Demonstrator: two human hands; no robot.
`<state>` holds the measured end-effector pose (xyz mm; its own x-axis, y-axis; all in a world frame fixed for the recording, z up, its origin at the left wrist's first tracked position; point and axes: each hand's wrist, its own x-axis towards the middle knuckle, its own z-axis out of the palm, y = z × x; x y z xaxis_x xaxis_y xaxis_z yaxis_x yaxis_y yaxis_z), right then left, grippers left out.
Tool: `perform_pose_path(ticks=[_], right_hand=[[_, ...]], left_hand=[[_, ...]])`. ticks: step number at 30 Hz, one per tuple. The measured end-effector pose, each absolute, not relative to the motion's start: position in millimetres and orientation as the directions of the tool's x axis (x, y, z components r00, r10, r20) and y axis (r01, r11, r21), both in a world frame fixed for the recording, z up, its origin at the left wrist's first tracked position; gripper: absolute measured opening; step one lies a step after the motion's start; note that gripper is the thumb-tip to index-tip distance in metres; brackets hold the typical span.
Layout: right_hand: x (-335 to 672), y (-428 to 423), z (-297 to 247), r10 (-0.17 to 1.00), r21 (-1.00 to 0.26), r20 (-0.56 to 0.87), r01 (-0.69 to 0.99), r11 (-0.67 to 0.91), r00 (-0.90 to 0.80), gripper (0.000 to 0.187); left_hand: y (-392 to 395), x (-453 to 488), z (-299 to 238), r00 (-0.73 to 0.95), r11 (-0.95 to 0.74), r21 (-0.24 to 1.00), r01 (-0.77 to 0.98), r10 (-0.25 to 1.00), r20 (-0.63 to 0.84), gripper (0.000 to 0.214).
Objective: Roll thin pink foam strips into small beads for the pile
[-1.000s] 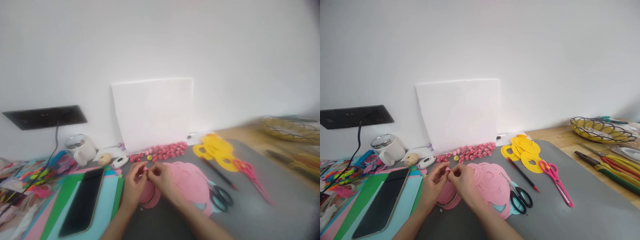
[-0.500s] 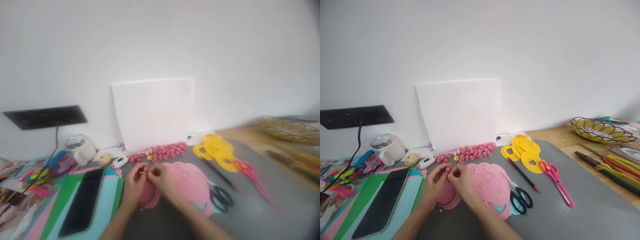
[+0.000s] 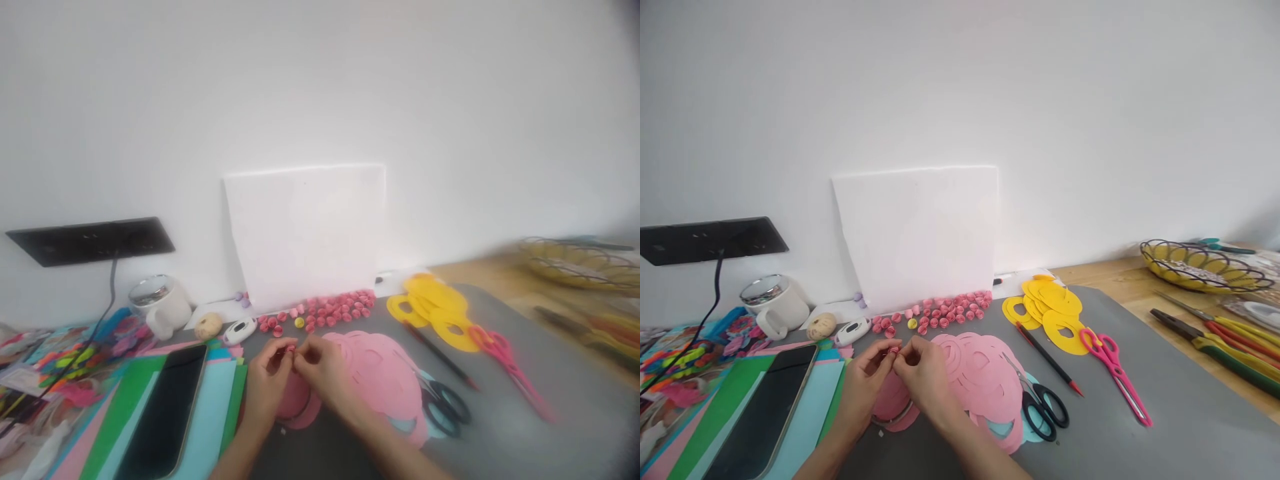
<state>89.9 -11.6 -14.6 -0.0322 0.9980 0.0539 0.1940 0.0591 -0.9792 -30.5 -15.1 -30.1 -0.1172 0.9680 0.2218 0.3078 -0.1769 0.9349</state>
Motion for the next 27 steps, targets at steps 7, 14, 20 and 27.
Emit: perform_pose_path(ticks=[7,14,20,27], right_hand=[[92,-10,-9,0.999,-0.991,-0.028,0.13,-0.023,-0.037,0.014],[101,-6,3,0.957,-0.953,-0.271,-0.115,-0.281,-0.101,0.02],[99,-4,-1,0.939,-0.936,-0.32,-0.111,-0.334,-0.124,0.014],[101,-3,-5,0.914,-0.916,-0.354,-0.124,-0.381,-0.199,0.012]], left_hand=[[-16,-28,-26,-0.108,-0.11,0.976,0.189,0.985,0.132,0.029],[-18,-27,-15,-0.073,-0.116,0.988,0.097,0.99,0.123,0.036],[-15,-30,-22,-0.034,-0.18,0.945,0.274,0.98,0.197,0.032],[-16,-28,-18,-0.062,-0.093,0.968,0.234,0.992,0.11,0.032]])
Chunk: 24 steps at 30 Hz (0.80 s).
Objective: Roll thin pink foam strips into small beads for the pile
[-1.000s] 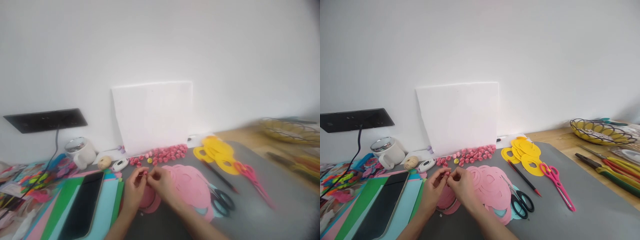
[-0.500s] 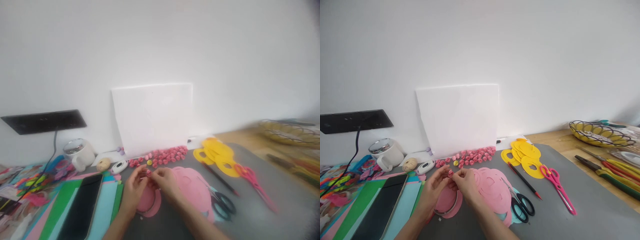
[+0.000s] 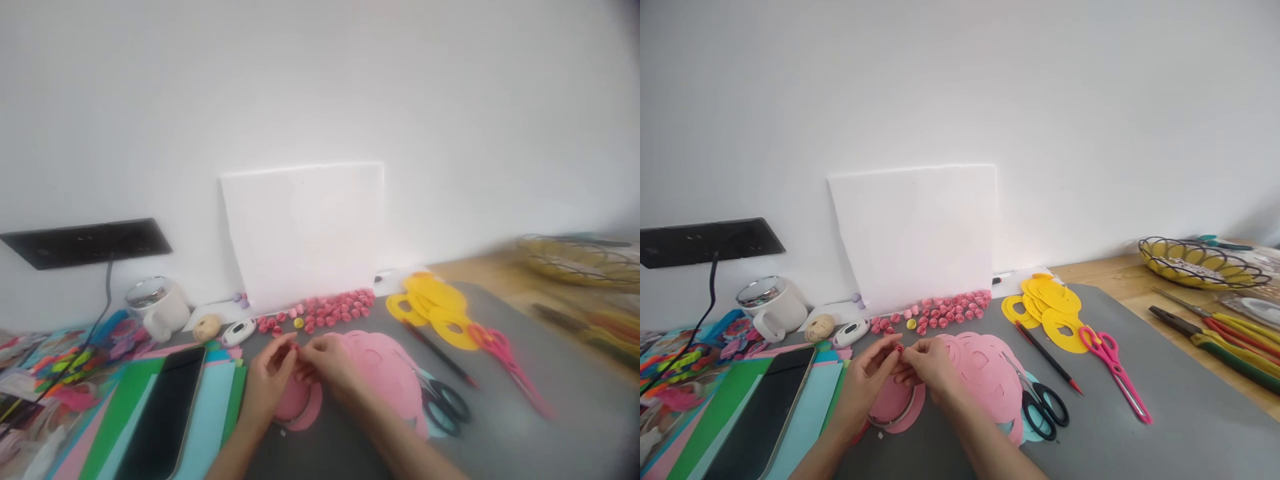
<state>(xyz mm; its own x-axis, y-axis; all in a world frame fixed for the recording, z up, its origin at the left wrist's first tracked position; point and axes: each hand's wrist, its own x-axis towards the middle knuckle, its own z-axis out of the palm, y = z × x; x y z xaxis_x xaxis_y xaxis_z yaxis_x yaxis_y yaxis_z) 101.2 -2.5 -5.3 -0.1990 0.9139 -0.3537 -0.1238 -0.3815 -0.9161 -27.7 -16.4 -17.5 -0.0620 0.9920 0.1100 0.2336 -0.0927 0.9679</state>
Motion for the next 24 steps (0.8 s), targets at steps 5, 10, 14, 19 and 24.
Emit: perform_pose_path(ticks=[5,10,14,19,24], right_hand=[[100.9,-2.9,-1.7,0.917,-0.915,-0.35,-0.14,-0.378,-0.188,0.015],[99.1,-3.5,-6.8,0.957,-0.963,-0.257,-0.049,-0.265,-0.136,0.01],[101.5,-3.5,-9.2,0.98,-0.989,-0.137,-0.032,-0.143,-0.146,0.01],[103.2,-2.5,-9.1,0.977,-0.989,-0.146,-0.003,-0.148,-0.154,0.01],[102.5,-2.3,-10.9,0.982,-0.993,-0.12,0.018,-0.118,-0.144,0.011]], left_hand=[[-16.5,-27.7,-16.9,-0.05,-0.132,0.965,0.226,0.988,0.147,0.032],[-14.4,-29.1,-18.9,-0.048,-0.166,0.937,0.308,0.981,0.19,0.028],[-14.7,-29.8,-20.4,-0.045,-0.162,0.932,0.323,0.981,0.187,0.028],[-15.9,-30.1,-23.3,-0.067,-0.207,0.904,0.375,0.966,0.249,0.025],[-14.4,-31.9,-23.5,-0.037,-0.262,0.883,0.391,0.954,0.299,0.022]])
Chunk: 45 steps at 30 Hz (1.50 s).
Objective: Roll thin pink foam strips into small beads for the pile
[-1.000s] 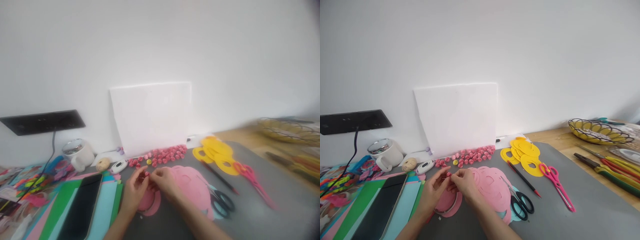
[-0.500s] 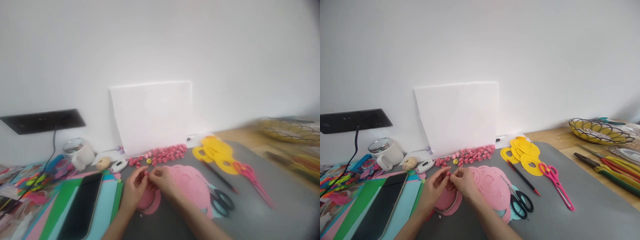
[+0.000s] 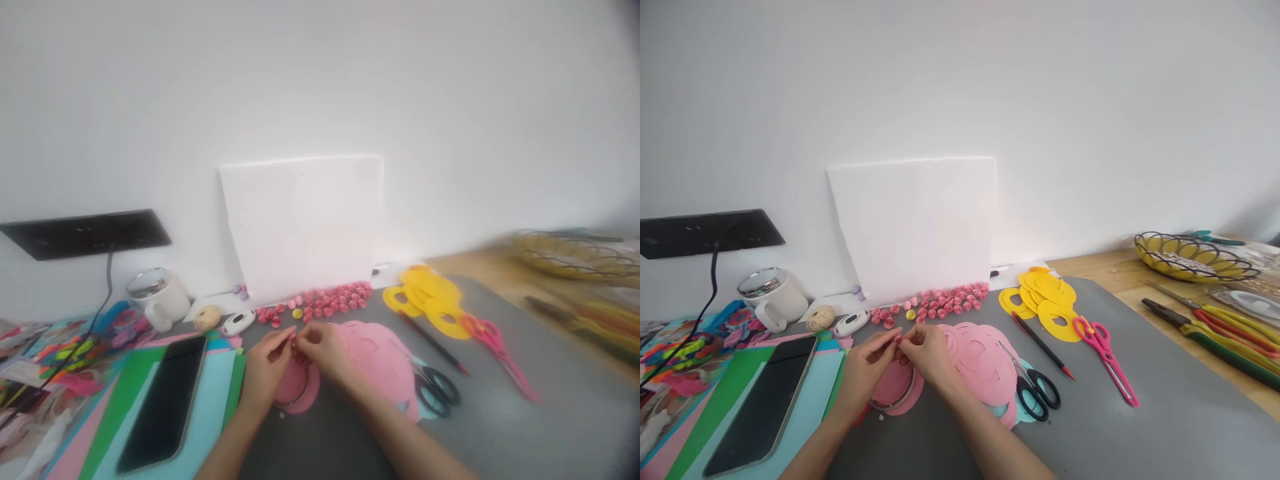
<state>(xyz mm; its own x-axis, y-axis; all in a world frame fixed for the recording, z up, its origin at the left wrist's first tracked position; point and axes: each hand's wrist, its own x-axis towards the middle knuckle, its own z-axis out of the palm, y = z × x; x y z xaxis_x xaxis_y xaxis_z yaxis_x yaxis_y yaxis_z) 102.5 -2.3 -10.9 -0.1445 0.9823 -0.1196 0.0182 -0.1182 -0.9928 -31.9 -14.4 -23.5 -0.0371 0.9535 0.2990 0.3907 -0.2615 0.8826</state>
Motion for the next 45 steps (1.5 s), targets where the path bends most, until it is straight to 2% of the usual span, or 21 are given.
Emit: perform_pose_path(ticks=[6,9,12,14,17,20,23,27,30,35,40,45], right_hand=[[102,-2,-12,0.988,-0.999,-0.047,0.024,-0.044,-0.149,0.01],[107,-1,-10,0.98,-0.994,0.01,0.101,0.03,-0.197,0.007],[116,0,-7,0.955,-0.958,0.101,0.233,0.169,-0.277,0.011],[123,1,-6,0.912,-0.876,0.125,0.388,0.286,-0.39,0.016],[125,1,-9,0.833,-0.666,0.056,0.601,0.442,-0.551,0.025],[121,3,-12,0.796,-0.564,-0.047,0.674,0.477,-0.603,0.019],[120,4,-5,0.767,-0.618,-0.076,0.634,0.465,-0.638,0.015],[129,2,17,0.777,-0.823,0.017,0.433,0.368,-0.629,0.007],[137,0,26,0.821,-0.905,0.061,0.316,0.286,-0.567,0.009],[129,-2,16,0.903,-0.968,0.11,0.163,0.193,-0.415,0.02],[110,-9,8,0.964,-0.993,0.099,0.044,0.113,-0.249,0.024],[103,-12,7,0.968,-0.988,0.12,0.072,0.139,-0.221,0.025]], left_hand=[[-8,-41,-28,-0.085,-0.221,0.93,0.295,0.963,0.256,0.03],[-6,-45,-25,-0.121,-0.204,0.949,0.242,0.964,0.238,0.034],[-7,-46,-18,-0.188,-0.206,0.944,0.256,0.948,0.258,0.037],[-9,-45,-14,-0.213,-0.218,0.938,0.269,0.936,0.278,0.038],[-9,-44,-14,-0.195,-0.264,0.917,0.298,0.924,0.33,0.038],[-7,-44,-20,-0.157,-0.316,0.889,0.33,0.911,0.382,0.034],[-6,-44,-24,-0.149,-0.336,0.886,0.318,0.906,0.397,0.033],[-8,-44,-20,-0.17,-0.33,0.914,0.236,0.912,0.373,0.036],[-12,-43,-15,-0.217,-0.331,0.922,0.202,0.903,0.372,0.037],[-15,-41,-10,-0.302,-0.327,0.92,0.216,0.874,0.381,0.035],[-15,-42,-11,-0.361,-0.356,0.902,0.244,0.83,0.425,0.033],[-15,-41,-12,-0.35,-0.395,0.884,0.251,0.814,0.463,0.033]])
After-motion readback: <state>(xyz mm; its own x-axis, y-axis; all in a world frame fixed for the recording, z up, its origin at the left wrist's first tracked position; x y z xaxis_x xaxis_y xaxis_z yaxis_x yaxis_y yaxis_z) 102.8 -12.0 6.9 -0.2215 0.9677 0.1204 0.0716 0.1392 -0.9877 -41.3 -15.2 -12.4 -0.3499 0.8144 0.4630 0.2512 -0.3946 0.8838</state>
